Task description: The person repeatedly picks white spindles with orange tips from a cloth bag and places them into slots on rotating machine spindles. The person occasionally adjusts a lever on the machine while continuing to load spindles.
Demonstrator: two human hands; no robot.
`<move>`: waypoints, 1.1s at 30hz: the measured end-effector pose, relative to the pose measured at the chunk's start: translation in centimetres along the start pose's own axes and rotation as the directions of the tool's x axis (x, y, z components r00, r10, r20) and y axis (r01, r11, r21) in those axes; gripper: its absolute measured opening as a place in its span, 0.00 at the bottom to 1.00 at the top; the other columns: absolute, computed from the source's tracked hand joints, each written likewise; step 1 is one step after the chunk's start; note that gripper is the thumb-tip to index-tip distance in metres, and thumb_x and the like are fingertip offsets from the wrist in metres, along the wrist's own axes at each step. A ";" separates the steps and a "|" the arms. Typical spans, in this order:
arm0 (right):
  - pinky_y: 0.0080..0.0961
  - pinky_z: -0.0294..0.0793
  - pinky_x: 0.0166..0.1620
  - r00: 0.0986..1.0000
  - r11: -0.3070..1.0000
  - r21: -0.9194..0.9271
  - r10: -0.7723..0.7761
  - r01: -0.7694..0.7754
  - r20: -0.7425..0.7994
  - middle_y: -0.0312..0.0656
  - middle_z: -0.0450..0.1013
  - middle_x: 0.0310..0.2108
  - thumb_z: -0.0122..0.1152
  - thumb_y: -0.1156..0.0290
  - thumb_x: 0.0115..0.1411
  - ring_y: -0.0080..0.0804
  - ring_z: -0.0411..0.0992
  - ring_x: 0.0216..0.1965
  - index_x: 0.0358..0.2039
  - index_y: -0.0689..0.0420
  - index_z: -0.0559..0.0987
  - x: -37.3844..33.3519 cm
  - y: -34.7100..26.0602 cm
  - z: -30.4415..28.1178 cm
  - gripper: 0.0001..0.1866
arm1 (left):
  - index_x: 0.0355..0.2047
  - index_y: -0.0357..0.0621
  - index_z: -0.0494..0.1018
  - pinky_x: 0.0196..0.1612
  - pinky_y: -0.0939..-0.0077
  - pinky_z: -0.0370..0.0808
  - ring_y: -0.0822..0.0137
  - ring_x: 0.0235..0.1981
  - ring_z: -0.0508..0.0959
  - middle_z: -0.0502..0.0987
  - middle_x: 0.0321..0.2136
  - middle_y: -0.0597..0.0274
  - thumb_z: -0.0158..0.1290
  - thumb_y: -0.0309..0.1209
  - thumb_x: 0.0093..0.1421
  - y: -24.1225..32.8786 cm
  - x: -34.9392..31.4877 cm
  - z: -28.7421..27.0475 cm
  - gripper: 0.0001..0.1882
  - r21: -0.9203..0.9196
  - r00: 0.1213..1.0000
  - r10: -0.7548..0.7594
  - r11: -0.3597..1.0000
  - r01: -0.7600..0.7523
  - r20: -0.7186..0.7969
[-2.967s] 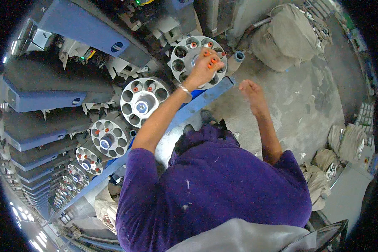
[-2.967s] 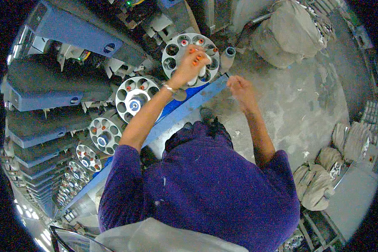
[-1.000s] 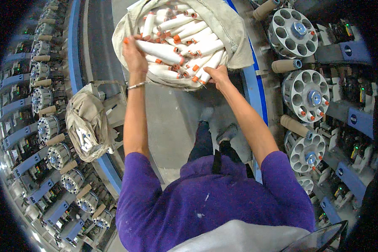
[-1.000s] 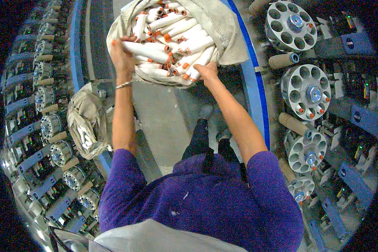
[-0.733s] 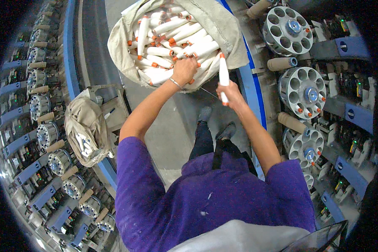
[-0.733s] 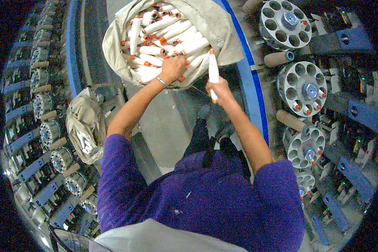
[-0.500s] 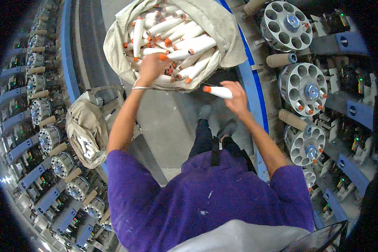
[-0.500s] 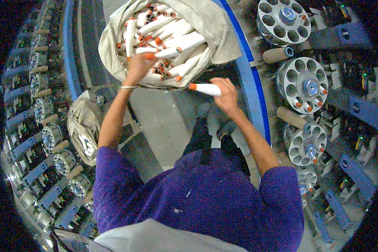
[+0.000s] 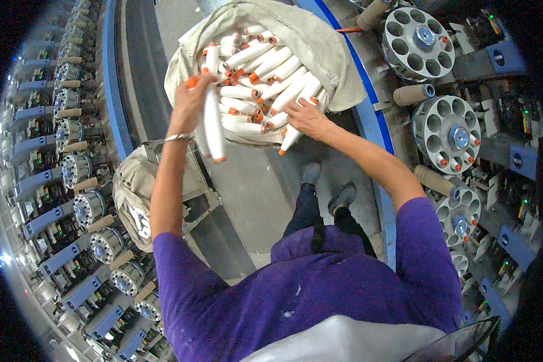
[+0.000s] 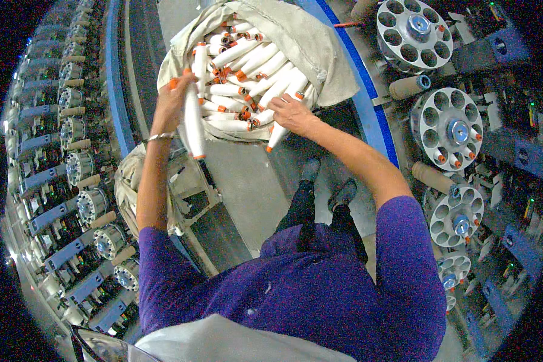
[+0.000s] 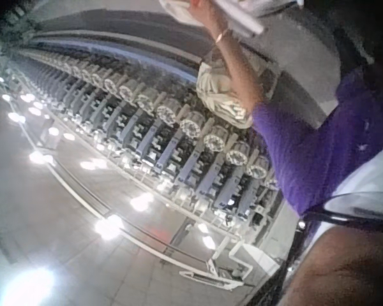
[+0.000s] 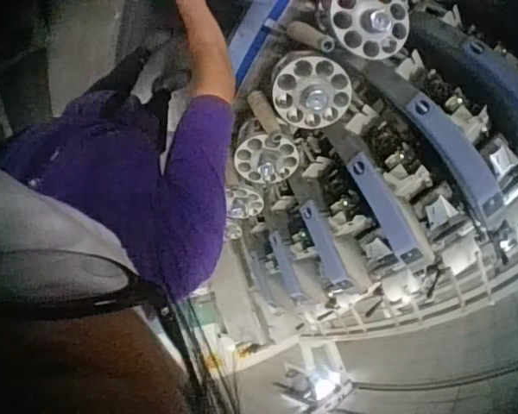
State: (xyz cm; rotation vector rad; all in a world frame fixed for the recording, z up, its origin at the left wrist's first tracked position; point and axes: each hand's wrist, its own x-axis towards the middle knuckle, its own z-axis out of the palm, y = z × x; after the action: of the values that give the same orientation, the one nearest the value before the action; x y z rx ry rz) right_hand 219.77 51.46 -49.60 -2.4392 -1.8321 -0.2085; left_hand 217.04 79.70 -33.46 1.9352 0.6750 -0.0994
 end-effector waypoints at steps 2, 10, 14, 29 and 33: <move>0.29 0.65 0.47 0.997 0.998 -0.041 0.047 -0.050 -0.064 0.35 0.69 0.39 0.55 0.69 0.48 0.29 0.65 0.46 0.22 0.55 0.80 0.2 -0.3 0.0 0.07 | 0.31 0.38 0.79 0.21 0.80 0.66 0.77 0.19 0.71 0.76 0.20 0.66 0.59 0.47 0.55 -0.1 1.6 3.2 0.21 0.093 0.995 0.025 0.995 -0.034 0.092; 0.29 0.64 0.48 0.863 0.915 0.325 0.353 -0.238 -0.361 0.34 0.73 0.45 0.63 0.73 0.40 0.33 0.67 0.46 0.25 0.53 0.80 0.8 -0.9 -3.1 0.08 | 0.29 0.38 0.79 0.32 0.60 0.77 0.47 0.29 0.81 0.79 0.28 0.40 0.62 0.43 0.45 -3.3 8.4 10.5 0.20 0.826 0.924 0.334 0.457 -0.329 0.183; 0.25 0.72 0.45 0.657 0.391 0.893 0.737 -0.223 -0.158 0.36 0.79 0.38 0.73 0.73 0.41 0.29 0.74 0.40 0.36 0.54 0.81 0.5 -0.6 -6.7 0.17 | 0.27 0.37 0.78 0.34 0.60 0.78 0.52 0.29 0.82 0.79 0.24 0.45 0.59 0.42 0.48 -4.7 9.5 12.1 0.18 0.868 0.852 0.398 0.216 -0.447 0.339; 0.33 0.74 0.48 0.203 -0.285 0.838 0.956 0.466 0.212 0.46 0.74 0.44 0.68 0.81 0.50 0.32 0.72 0.46 0.49 0.60 0.67 -7.8 0.9 -12.2 0.27 | 0.35 0.38 0.79 0.27 0.78 0.67 0.77 0.21 0.68 0.72 0.20 0.71 0.58 0.39 0.57 5.7 6.5 7.0 0.15 0.040 0.811 0.536 0.839 -0.543 -0.233; 0.32 0.75 0.49 0.059 0.073 0.855 0.991 0.513 -0.120 0.46 0.73 0.46 0.64 0.86 0.49 0.38 0.72 0.48 0.48 0.57 0.69 -10.8 0.5 -16.9 0.25 | 0.39 0.35 0.76 0.35 0.74 0.70 0.71 0.31 0.73 0.76 0.31 0.63 0.57 0.35 0.55 7.3 5.9 8.8 0.16 -0.332 0.938 0.325 0.877 -0.348 -0.124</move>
State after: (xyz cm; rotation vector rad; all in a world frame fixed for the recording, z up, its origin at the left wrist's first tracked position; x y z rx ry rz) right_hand 216.33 38.62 -34.64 -0.8896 -0.0258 -0.2904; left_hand 227.60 72.32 -33.75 1.6840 0.3560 0.2866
